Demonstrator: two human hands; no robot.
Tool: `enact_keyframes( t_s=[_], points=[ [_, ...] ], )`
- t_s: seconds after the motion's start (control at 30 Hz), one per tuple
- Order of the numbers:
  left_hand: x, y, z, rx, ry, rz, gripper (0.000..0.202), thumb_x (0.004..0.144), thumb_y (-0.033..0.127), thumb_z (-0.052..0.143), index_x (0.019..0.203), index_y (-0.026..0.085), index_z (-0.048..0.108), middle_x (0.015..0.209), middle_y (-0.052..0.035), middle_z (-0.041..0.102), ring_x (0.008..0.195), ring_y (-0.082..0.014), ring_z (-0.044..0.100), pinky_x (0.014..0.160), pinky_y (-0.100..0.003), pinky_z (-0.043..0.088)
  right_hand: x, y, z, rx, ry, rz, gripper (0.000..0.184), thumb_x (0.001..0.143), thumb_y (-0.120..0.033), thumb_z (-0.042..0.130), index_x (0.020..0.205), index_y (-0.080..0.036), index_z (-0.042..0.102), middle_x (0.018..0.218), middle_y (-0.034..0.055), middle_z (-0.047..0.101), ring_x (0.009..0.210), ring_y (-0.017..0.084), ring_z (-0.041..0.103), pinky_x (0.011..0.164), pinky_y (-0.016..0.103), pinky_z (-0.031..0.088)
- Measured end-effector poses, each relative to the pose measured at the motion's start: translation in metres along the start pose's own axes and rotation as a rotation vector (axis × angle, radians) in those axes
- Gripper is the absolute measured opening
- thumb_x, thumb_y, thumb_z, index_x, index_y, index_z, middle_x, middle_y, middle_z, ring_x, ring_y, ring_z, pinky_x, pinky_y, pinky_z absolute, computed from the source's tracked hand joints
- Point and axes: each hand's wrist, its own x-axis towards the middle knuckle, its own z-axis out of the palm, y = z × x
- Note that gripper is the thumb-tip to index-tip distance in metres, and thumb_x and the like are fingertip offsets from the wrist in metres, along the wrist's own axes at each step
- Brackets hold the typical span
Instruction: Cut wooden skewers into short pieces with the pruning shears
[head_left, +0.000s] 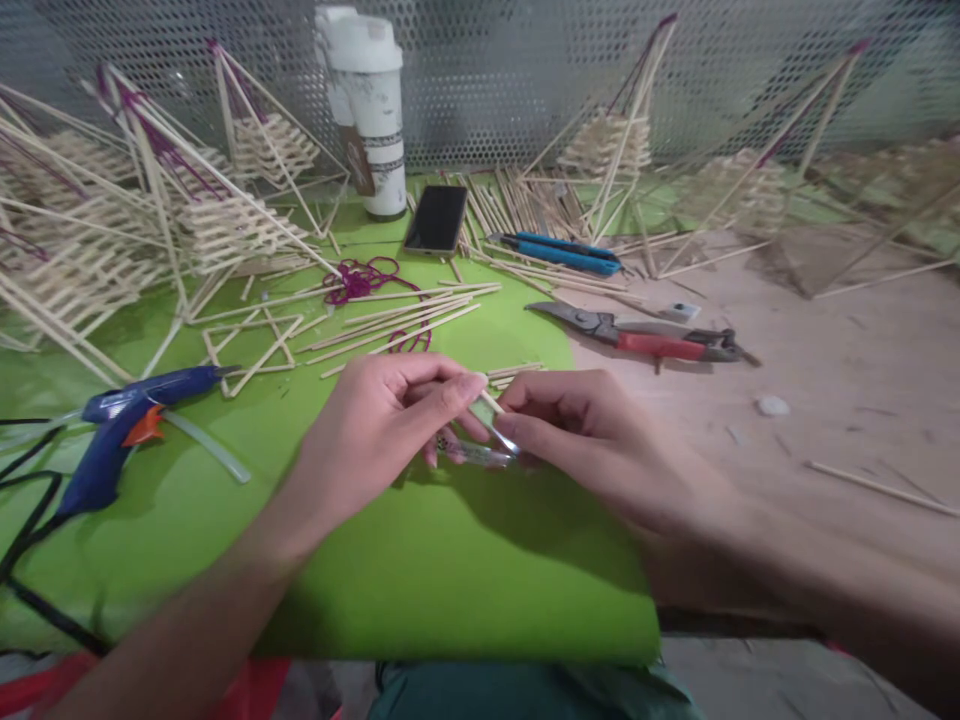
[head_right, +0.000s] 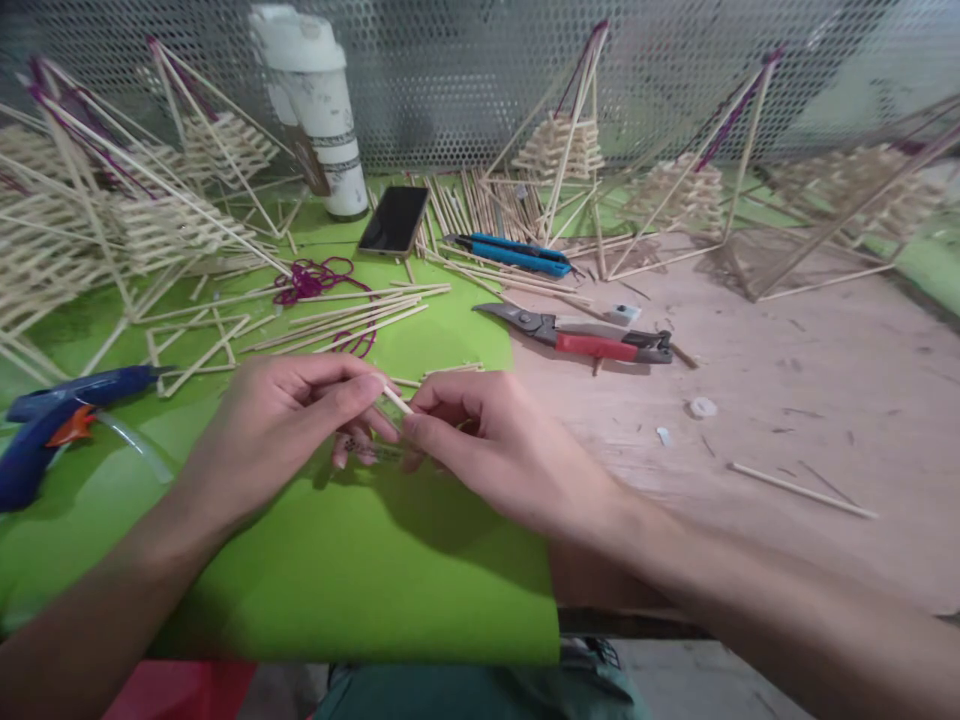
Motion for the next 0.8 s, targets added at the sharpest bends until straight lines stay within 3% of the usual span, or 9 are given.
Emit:
enact_keyframes(
  t_s=[0.17,0.33,0.53,0.8],
  points=[
    [0.000,0.001,0.001,0.021,0.038,0.001,0.018,0.097,0.036,0.071,0.092,0.021,0.081,0.074,-0.0006,0.080,0.053,-0.0134,0.069,0.046,-0.019,0.052,0.001,-0.003,0.002,0.044,-0.006,0.011,0.025,0.102,-0.033,0.061,0.084,-0.020,0.072,0.074,-0.0022,0.062,0.066,0.011,0.052,0.057,0.025,0.036],
    [0.000,0.000,0.001,-0.012,0.145,0.015,0.021,0.097,0.037,0.070,0.086,0.022,0.080,0.071,-0.0011,0.080,0.050,-0.0139,0.069,0.044,-0.019,0.053,0.002,-0.008,-0.002,0.051,0.001,0.048,0.037,0.105,-0.030,0.052,0.071,-0.019,0.060,0.068,-0.0026,0.053,0.063,0.012,0.045,0.056,0.026,0.033],
    [0.002,-0.008,-0.003,-0.068,0.248,0.064,0.018,0.096,0.037,0.073,0.087,0.024,0.080,0.069,-0.0012,0.079,0.051,-0.0151,0.071,0.040,-0.019,0.051,0.002,-0.011,-0.006,0.104,-0.021,0.050,0.033,0.102,-0.021,0.052,0.076,-0.017,0.072,0.071,-0.0013,0.066,0.066,0.011,0.058,0.061,0.024,0.042],
    [0.001,-0.007,-0.004,-0.046,0.329,0.110,0.015,0.097,0.033,0.072,0.088,0.024,0.081,0.066,-0.0006,0.077,0.049,-0.0139,0.069,0.041,-0.019,0.052,0.000,-0.014,-0.008,0.129,-0.017,0.038,0.033,0.097,-0.011,0.052,0.074,-0.017,0.074,0.073,-0.0005,0.072,0.070,0.012,0.065,0.064,0.021,0.049]
  ],
)
